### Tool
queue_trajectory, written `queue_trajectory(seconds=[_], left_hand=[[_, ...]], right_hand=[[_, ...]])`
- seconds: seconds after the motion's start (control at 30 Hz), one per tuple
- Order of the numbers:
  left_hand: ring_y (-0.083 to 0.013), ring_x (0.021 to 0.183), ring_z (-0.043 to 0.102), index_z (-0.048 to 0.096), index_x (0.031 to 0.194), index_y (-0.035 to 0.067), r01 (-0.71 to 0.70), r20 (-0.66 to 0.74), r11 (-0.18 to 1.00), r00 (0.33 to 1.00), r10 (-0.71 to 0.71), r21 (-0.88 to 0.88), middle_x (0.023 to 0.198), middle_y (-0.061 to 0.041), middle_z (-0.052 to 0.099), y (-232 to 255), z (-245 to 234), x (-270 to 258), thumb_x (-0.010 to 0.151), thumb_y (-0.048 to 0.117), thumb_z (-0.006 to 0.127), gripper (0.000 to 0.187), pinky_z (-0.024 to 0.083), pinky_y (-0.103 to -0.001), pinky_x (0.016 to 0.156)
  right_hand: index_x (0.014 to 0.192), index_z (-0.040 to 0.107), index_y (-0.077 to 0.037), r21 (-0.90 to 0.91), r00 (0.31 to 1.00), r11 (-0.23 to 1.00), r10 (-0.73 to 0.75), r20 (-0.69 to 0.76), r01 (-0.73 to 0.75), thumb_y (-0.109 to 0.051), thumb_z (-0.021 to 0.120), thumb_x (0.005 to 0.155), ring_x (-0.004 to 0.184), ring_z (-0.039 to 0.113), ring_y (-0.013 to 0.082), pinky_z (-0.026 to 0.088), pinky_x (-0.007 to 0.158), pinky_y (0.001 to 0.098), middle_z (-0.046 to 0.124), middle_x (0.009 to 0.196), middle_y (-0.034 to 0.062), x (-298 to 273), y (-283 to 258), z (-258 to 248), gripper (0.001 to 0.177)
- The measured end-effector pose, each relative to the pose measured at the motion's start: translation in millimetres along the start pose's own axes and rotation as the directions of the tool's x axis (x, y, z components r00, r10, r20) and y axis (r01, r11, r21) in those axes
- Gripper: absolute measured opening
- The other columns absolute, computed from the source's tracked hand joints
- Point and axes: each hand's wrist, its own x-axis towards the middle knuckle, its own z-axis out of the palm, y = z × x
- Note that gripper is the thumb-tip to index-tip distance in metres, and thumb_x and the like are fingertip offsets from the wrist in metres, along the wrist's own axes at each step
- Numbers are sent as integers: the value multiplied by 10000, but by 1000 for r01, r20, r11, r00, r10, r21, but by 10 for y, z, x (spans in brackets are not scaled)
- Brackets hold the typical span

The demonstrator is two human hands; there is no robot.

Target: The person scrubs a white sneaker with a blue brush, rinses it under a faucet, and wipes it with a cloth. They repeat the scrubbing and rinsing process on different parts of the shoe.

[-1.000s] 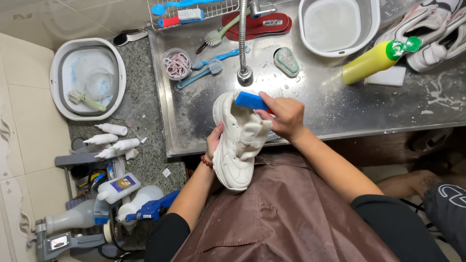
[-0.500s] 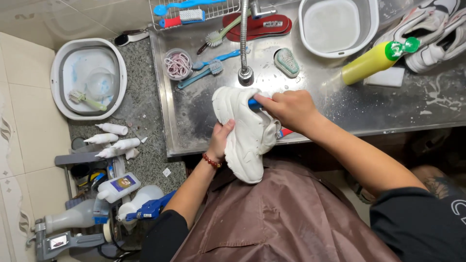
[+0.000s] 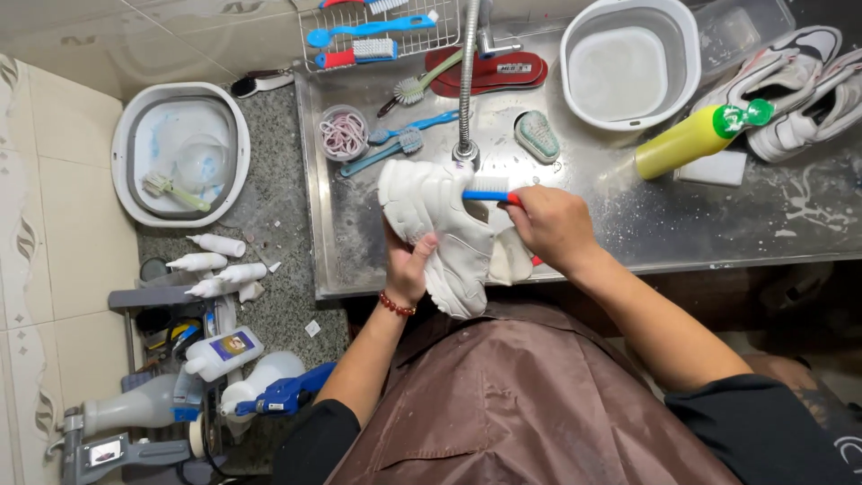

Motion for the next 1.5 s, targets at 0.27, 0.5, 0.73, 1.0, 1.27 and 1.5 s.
queue_trajectory(seconds=[0.27,0.5,0.73,1.0,1.27,1.5], left_hand=[[-257,1306,550,456,1470,-57,125,-49,973,989,-137,-194,1430,-155,567,-51,-80,9,1021,240,625,564,413,-371,1149],[-238,1303,539,349,1509,-16,81,30,996,996,-79,-49,1436,-146,540,-86,5,-77,962,196,703,684,416,-349,1134],[-264,1285,607,417,1503,-28,9,14,997,1000,-10,70,1408,-163,610,-94,30,-17,994,254,681,638,482,-378,1125],[-276,1275,610,431,1497,-37,126,6,983,992,-128,134,1397,-180,628,-81,8,39,970,258,669,649,469,-377,1105],[-266,1328,536,343,1537,-28,199,13,980,980,-198,-33,1457,-175,549,-63,-28,22,974,229,652,691,404,-366,1151],[-263,1275,572,397,1503,-43,232,-13,963,972,-236,-137,1408,-177,589,-188,-74,11,969,221,657,649,434,-371,1122]], right_hand=[[856,691,-73,-12,998,999,-32,58,32,-193,753,898,705,664,344,507,618,454,670,766,119,108,88,7,141],[880,668,-46,95,992,995,-31,122,19,-183,756,889,706,659,352,516,636,452,668,778,124,-5,106,445,163],[945,699,-47,200,997,977,80,-18,-75,-120,740,888,711,673,322,529,642,411,683,825,128,-50,46,459,102],[951,700,-56,158,999,987,-35,-26,39,-139,744,909,707,666,330,521,638,422,687,823,120,32,103,503,103],[898,714,-65,120,1000,993,8,22,-11,-171,739,897,670,658,327,512,604,423,679,769,121,-60,237,476,109],[887,710,-63,141,999,990,13,47,-20,-192,741,904,638,647,332,501,574,426,670,746,127,5,144,530,134]])
